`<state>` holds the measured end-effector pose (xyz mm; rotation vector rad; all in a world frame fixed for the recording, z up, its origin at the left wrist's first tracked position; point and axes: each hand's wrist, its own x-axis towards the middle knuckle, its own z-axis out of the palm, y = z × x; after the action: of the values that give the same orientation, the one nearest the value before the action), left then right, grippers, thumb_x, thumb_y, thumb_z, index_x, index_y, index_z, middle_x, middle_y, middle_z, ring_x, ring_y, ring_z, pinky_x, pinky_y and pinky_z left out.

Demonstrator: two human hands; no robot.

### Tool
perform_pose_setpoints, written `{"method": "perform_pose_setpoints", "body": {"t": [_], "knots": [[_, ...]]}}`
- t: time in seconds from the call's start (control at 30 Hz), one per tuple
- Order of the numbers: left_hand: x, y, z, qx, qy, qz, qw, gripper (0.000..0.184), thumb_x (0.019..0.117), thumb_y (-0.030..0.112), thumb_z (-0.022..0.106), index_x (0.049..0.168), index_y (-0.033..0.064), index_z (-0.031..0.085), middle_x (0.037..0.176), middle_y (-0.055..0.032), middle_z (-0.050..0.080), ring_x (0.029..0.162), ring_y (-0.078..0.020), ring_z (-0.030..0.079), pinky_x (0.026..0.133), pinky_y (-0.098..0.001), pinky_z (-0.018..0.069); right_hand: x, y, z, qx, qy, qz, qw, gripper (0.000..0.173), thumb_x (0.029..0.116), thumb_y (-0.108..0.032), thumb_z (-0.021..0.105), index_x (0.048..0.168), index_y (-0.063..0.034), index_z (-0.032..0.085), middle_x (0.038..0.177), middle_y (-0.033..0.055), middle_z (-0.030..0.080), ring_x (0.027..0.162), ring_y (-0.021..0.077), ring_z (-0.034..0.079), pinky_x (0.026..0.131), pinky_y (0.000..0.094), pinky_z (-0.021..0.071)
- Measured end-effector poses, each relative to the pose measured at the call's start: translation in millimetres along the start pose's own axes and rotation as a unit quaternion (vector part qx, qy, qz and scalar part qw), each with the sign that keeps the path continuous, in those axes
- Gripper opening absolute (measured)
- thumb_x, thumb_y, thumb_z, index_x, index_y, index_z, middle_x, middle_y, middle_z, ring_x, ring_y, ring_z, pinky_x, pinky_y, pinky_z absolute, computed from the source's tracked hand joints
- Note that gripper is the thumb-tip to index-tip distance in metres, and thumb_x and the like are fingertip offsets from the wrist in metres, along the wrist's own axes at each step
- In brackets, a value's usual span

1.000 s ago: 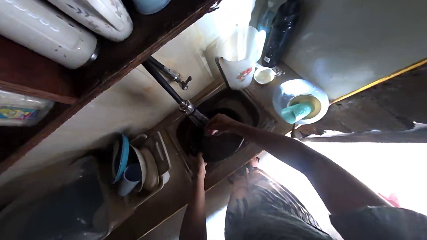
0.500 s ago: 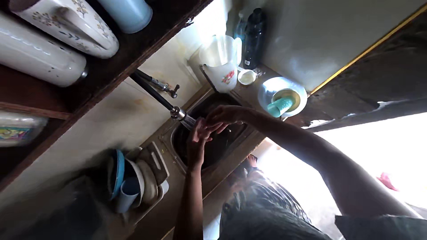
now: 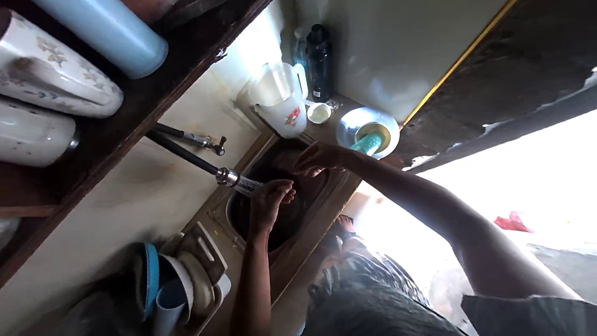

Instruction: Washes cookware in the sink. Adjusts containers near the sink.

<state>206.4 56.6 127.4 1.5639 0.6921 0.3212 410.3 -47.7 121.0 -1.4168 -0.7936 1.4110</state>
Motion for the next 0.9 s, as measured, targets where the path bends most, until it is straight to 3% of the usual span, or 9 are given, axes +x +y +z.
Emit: {"method": "perform_pose_setpoints", "body": {"t": [0.1,0.17,0.3,0.43,0.5,0.57,0.63,0.73,0.9], "knots": [[8,6,8,0.031,-0.046,-0.032,0.998,0.013,0.0967,-0.004,0.061,0.103,-0.0032,0.072,0.083,-0.0020,0.074,0.072,-0.0072,0.070,0.072,-0.0228,0.0604,-20,3,-13,-0.037,0.080,-0.047,0.995,0.014,0.0972,-0.010,0.069,0.104,0.0012,0.074,0.081,0.0013,0.071,0.063,0.0000,0.060,0.059,0.0181,0.0514],[13,8,17,0.046,-0.074,-0.047,0.995,0.014,0.0978,-0.003,0.060,0.103,-0.0023,0.072,0.083,-0.0014,0.074,0.073,-0.0068,0.071,0.072,-0.0223,0.0599,-42,-2,-22,-0.081,0.108,-0.040,0.990,0.016,0.1000,-0.011,0.066,0.108,0.0017,0.072,0.087,0.0036,0.071,0.067,0.0021,0.059,0.065,0.0205,0.0516],[24,10,47,0.041,-0.111,-0.071,0.990,0.014,0.0989,-0.004,0.058,0.102,-0.0033,0.071,0.081,-0.0022,0.073,0.071,-0.0068,0.069,0.070,-0.0217,0.0590,-74,18,-36,-0.138,0.144,-0.122,0.972,0.017,0.1000,-0.015,0.067,0.109,-0.0009,0.071,0.089,0.0024,0.070,0.068,0.0018,0.062,0.062,0.0196,0.0534],[30,24,76,0.055,-0.151,-0.059,0.985,0.012,0.0975,-0.005,0.059,0.100,-0.0030,0.071,0.080,-0.0017,0.073,0.069,-0.0059,0.069,0.069,-0.0214,0.0597,-103,16,-38,-0.221,0.146,-0.178,0.948,0.051,0.0878,-0.012,0.079,0.134,0.0025,0.062,0.125,0.0180,0.069,0.103,0.0216,0.070,0.090,0.0357,0.0579],[33,30,87,0.060,-0.174,-0.049,0.982,0.011,0.0967,-0.005,0.061,0.097,-0.0014,0.072,0.079,-0.0008,0.074,0.068,-0.0060,0.070,0.068,-0.0215,0.0603,-113,11,-34,-0.256,0.156,-0.141,0.943,0.043,0.0888,-0.015,0.080,0.127,-0.0005,0.068,0.115,0.0143,0.073,0.102,0.0200,0.072,0.093,0.0374,0.0569],[36,33,97,0.065,-0.196,-0.046,0.977,0.010,0.0961,-0.004,0.063,0.095,-0.0001,0.072,0.078,-0.0003,0.074,0.067,-0.0062,0.070,0.068,-0.0214,0.0602,-121,12,-32,-0.288,0.200,-0.156,0.923,0.018,0.0909,-0.013,0.076,0.103,0.0002,0.076,0.093,0.0113,0.075,0.086,0.0176,0.071,0.082,0.0381,0.0561],[38,35,107,0.065,-0.210,-0.055,0.974,0.010,0.0964,-0.003,0.063,0.096,0.0003,0.073,0.077,-0.0006,0.074,0.067,-0.0059,0.070,0.067,-0.0210,0.0596,-132,16,-37,-0.308,0.230,-0.178,0.906,0.015,0.0933,-0.014,0.072,0.093,0.0001,0.075,0.084,0.0109,0.073,0.079,0.0182,0.068,0.075,0.0403,0.0540],[41,33,119,0.054,-0.233,-0.059,0.969,0.013,0.0967,-0.004,0.062,0.097,0.0008,0.073,0.078,-0.0011,0.074,0.067,-0.0056,0.069,0.066,-0.0204,0.0591,-152,25,-46,-0.307,0.247,-0.206,0.896,0.012,0.0927,-0.011,0.070,0.095,-0.0011,0.076,0.084,0.0087,0.074,0.076,0.0145,0.069,0.074,0.0358,0.0560],[42,34,135,0.029,-0.279,-0.070,0.957,0.017,0.0978,-0.006,0.057,0.100,0.0004,0.073,0.080,-0.0008,0.074,0.067,-0.0055,0.069,0.066,-0.0195,0.0584,-202,20,-58,-0.271,0.286,-0.145,0.908,0.009,0.0956,-0.009,0.068,0.097,-0.0021,0.074,0.083,0.0046,0.073,0.071,0.0070,0.067,0.070,0.0267,0.0573]]}}
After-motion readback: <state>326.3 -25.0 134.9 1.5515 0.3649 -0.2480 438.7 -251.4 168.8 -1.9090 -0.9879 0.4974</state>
